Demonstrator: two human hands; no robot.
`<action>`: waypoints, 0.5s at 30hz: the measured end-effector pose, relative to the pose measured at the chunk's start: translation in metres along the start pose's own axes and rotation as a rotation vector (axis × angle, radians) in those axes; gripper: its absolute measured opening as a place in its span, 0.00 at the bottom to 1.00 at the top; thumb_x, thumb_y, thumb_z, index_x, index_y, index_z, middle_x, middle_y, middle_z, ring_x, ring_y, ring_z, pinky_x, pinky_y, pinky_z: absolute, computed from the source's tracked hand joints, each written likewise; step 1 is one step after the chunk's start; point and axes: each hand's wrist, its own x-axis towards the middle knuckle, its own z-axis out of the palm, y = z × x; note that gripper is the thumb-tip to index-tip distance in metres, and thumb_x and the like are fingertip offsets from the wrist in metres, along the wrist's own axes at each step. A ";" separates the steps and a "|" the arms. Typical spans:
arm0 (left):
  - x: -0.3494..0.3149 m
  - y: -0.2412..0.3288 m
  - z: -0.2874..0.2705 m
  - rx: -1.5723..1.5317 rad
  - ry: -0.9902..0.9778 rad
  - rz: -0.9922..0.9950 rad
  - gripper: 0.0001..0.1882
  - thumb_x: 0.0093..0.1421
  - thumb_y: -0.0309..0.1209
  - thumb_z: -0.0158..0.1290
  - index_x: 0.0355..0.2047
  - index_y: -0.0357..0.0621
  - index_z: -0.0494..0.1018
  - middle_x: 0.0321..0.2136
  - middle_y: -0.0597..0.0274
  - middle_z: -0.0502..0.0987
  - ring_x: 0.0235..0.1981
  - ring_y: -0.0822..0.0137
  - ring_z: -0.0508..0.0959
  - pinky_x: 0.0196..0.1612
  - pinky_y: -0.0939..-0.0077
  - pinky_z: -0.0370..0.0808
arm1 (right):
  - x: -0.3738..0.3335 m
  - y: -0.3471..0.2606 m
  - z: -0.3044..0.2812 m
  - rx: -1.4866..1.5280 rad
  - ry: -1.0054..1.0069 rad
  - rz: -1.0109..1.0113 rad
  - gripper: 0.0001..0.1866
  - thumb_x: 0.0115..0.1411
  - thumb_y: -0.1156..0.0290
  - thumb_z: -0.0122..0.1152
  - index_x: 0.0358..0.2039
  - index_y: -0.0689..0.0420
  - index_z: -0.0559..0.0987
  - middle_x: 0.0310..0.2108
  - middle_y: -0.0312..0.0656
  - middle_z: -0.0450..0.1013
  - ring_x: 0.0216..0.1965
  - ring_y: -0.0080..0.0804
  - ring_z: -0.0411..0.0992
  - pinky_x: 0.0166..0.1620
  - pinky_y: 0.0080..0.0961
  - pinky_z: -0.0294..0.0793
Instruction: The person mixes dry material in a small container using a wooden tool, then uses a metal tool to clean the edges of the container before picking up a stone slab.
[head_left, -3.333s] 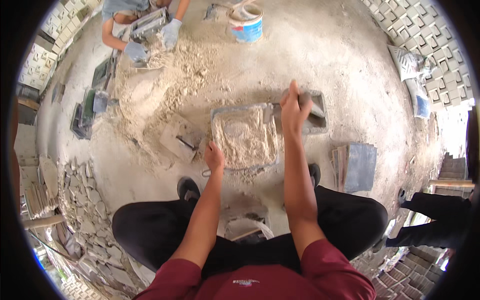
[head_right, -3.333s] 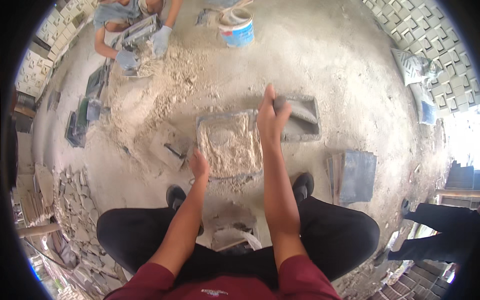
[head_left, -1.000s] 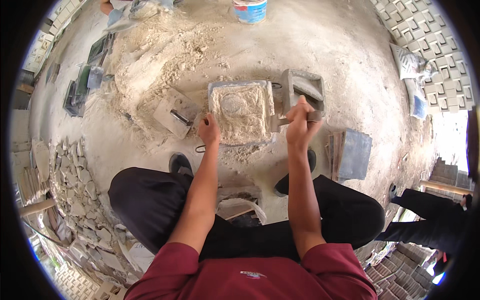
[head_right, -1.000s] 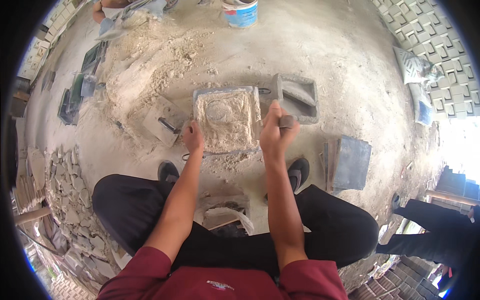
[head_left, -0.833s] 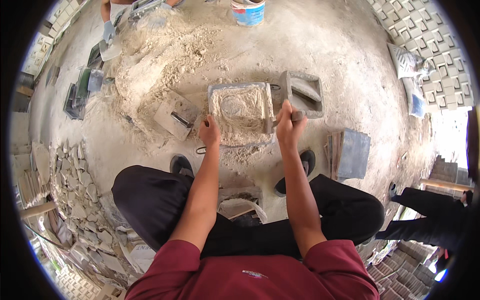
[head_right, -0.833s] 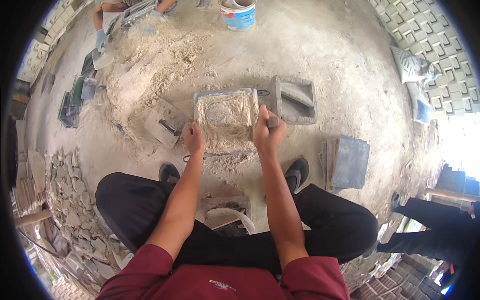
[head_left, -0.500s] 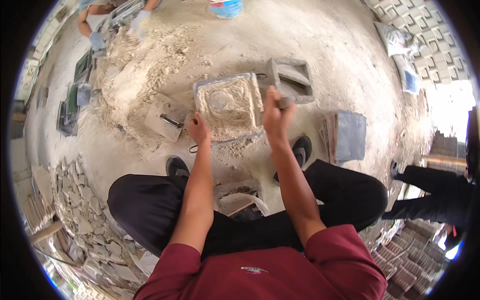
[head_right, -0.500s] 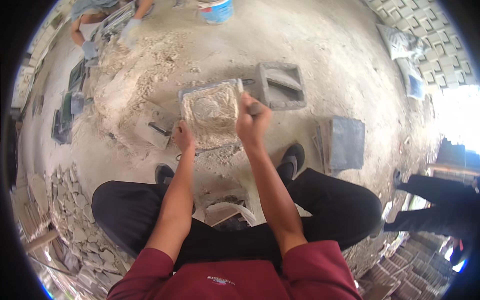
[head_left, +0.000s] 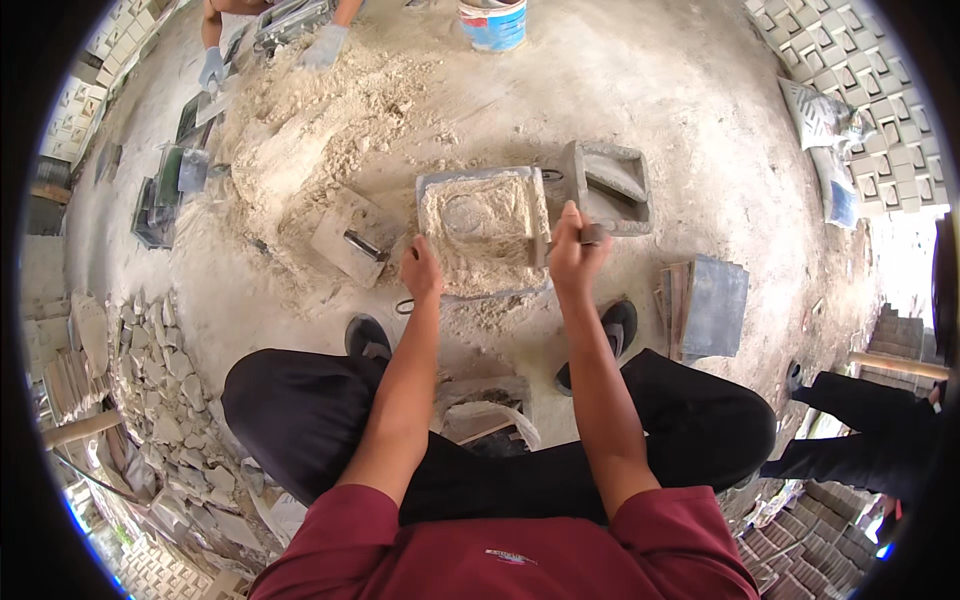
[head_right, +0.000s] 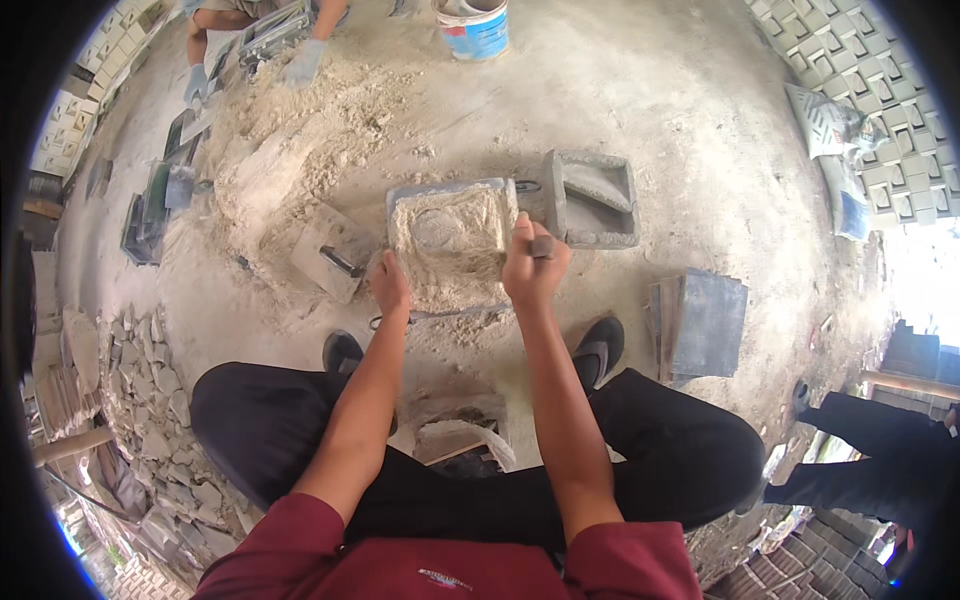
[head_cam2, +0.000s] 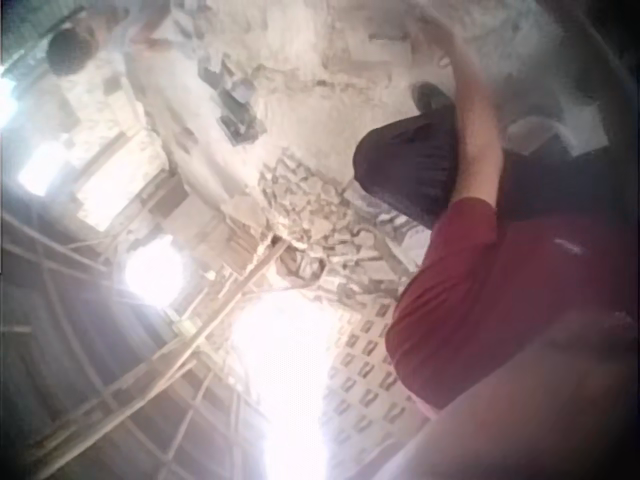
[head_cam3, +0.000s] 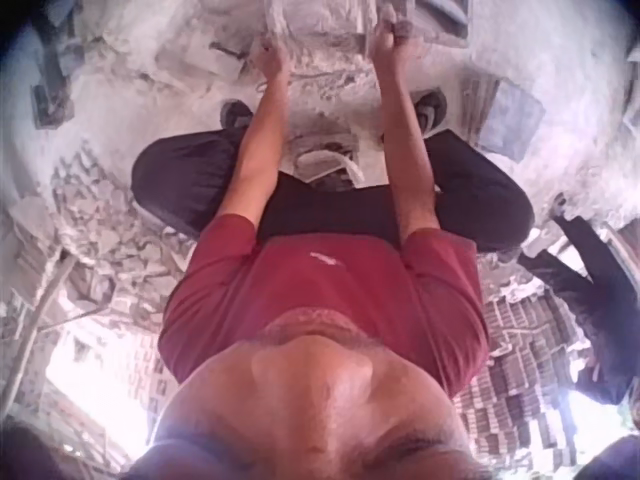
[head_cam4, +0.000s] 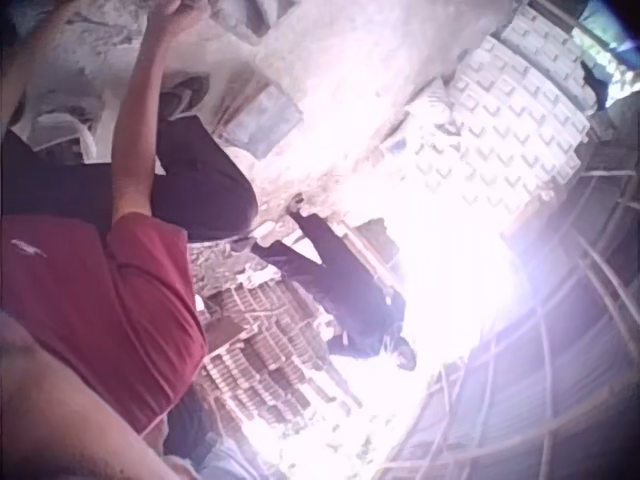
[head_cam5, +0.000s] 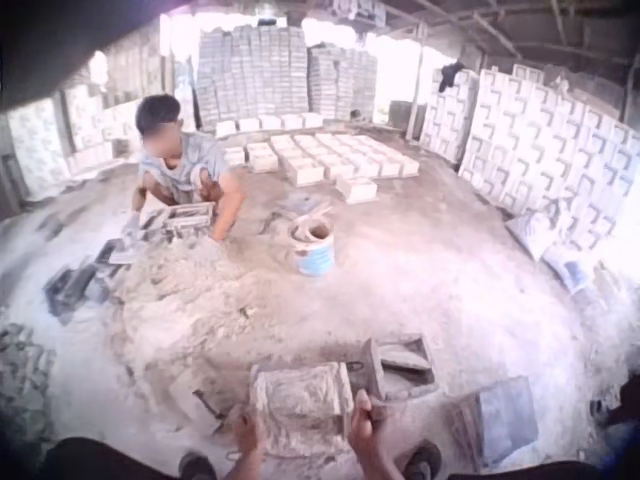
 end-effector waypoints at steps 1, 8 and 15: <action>0.006 -0.003 -0.004 -0.011 0.001 -0.005 0.28 0.60 0.49 0.41 0.29 0.30 0.72 0.27 0.40 0.75 0.32 0.43 0.74 0.38 0.56 0.67 | 0.003 -0.012 0.002 0.008 -0.009 -0.002 0.23 0.62 0.68 0.49 0.10 0.59 0.63 0.09 0.26 0.55 0.13 0.12 0.51 0.16 0.19 0.46; -0.012 0.016 0.008 0.099 0.040 0.164 0.27 0.63 0.47 0.38 0.29 0.30 0.71 0.28 0.40 0.74 0.33 0.43 0.73 0.38 0.55 0.66 | 0.019 0.004 0.000 -0.090 0.058 -0.179 0.25 0.63 0.70 0.47 0.07 0.54 0.61 0.07 0.28 0.56 0.11 0.14 0.52 0.16 0.20 0.48; -0.005 0.008 -0.005 0.200 -0.151 0.169 0.29 0.65 0.48 0.29 0.39 0.33 0.68 0.37 0.35 0.71 0.40 0.39 0.70 0.44 0.49 0.63 | 0.031 -0.022 0.013 0.162 0.032 -0.038 0.24 0.63 0.69 0.49 0.10 0.59 0.60 0.10 0.25 0.54 0.15 0.12 0.49 0.17 0.20 0.43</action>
